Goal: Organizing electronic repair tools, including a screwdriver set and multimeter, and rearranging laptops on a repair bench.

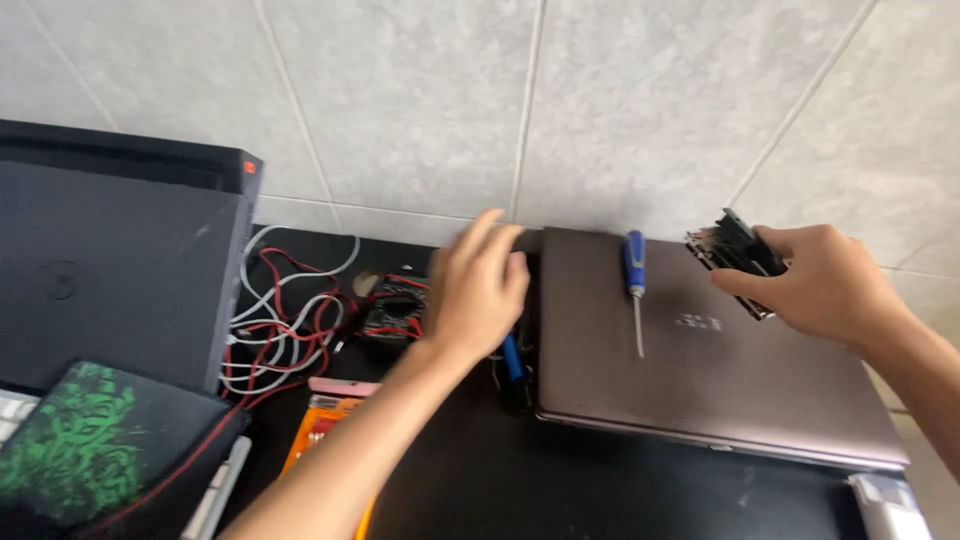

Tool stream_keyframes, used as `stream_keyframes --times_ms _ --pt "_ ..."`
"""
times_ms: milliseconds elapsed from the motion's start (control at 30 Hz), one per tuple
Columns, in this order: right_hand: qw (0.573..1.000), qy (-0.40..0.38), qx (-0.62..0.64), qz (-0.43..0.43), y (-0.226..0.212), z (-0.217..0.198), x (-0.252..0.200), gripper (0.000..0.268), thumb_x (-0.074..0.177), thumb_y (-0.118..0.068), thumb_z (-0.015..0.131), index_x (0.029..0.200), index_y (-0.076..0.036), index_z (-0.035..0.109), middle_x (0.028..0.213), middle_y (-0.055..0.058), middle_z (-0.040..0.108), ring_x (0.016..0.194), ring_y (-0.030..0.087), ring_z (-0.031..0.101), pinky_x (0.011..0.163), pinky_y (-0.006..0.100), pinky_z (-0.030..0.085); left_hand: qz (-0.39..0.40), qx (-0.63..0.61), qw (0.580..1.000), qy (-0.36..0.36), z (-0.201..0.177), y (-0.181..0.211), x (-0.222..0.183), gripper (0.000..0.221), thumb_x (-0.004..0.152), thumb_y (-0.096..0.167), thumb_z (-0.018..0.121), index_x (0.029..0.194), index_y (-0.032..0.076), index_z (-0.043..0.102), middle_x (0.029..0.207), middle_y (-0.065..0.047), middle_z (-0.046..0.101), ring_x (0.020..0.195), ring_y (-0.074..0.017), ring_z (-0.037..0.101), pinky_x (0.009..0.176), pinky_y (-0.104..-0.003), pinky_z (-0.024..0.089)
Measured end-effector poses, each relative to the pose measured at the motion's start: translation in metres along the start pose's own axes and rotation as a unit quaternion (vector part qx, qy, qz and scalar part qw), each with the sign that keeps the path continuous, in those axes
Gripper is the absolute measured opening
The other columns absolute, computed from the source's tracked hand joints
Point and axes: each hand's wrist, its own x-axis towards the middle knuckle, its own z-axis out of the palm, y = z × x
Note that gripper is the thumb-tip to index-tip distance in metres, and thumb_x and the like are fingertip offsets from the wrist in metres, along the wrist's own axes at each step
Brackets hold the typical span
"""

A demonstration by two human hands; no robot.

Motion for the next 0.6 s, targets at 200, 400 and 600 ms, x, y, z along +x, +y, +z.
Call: stream_keyframes --times_ms 200,400,600 --pt "0.984 -0.045 0.114 -0.128 -0.097 -0.023 -0.034 0.040 0.084 -0.039 0.077 0.123 -0.034 0.080 0.074 0.001 0.073 0.061 0.017 0.056 0.057 0.031 0.039 -0.197 0.204 0.931 -0.230 -0.061 -0.037 -0.012 0.063 0.094 0.055 0.056 0.143 0.016 0.049 0.157 -0.025 0.032 0.135 -0.0489 0.039 0.101 -0.065 0.037" --pt "0.953 -0.059 0.162 -0.251 -0.192 0.027 -0.016 0.073 0.075 -0.047 0.081 0.142 -0.026 0.063 0.120 0.009 0.076 0.114 0.034 0.070 0.097 0.048 0.057 -0.265 0.149 0.855 -0.420 -0.082 -0.006 -0.014 0.078 0.090 0.048 0.063 0.155 0.013 0.040 0.157 -0.029 0.027 0.137 -0.0567 0.035 0.105 -0.069 0.033" --pt "0.900 -0.082 0.130 -0.407 -0.246 0.096 0.029 0.071 0.083 -0.037 0.078 0.144 -0.007 0.058 0.118 0.016 0.075 0.113 0.039 0.069 0.089 0.049 0.061 -0.248 0.149 0.848 -0.444 -0.090 -0.003 -0.026 0.068 0.095 0.041 0.059 0.151 0.005 0.044 0.148 -0.034 0.034 0.125 -0.0570 0.044 0.093 -0.061 0.042"
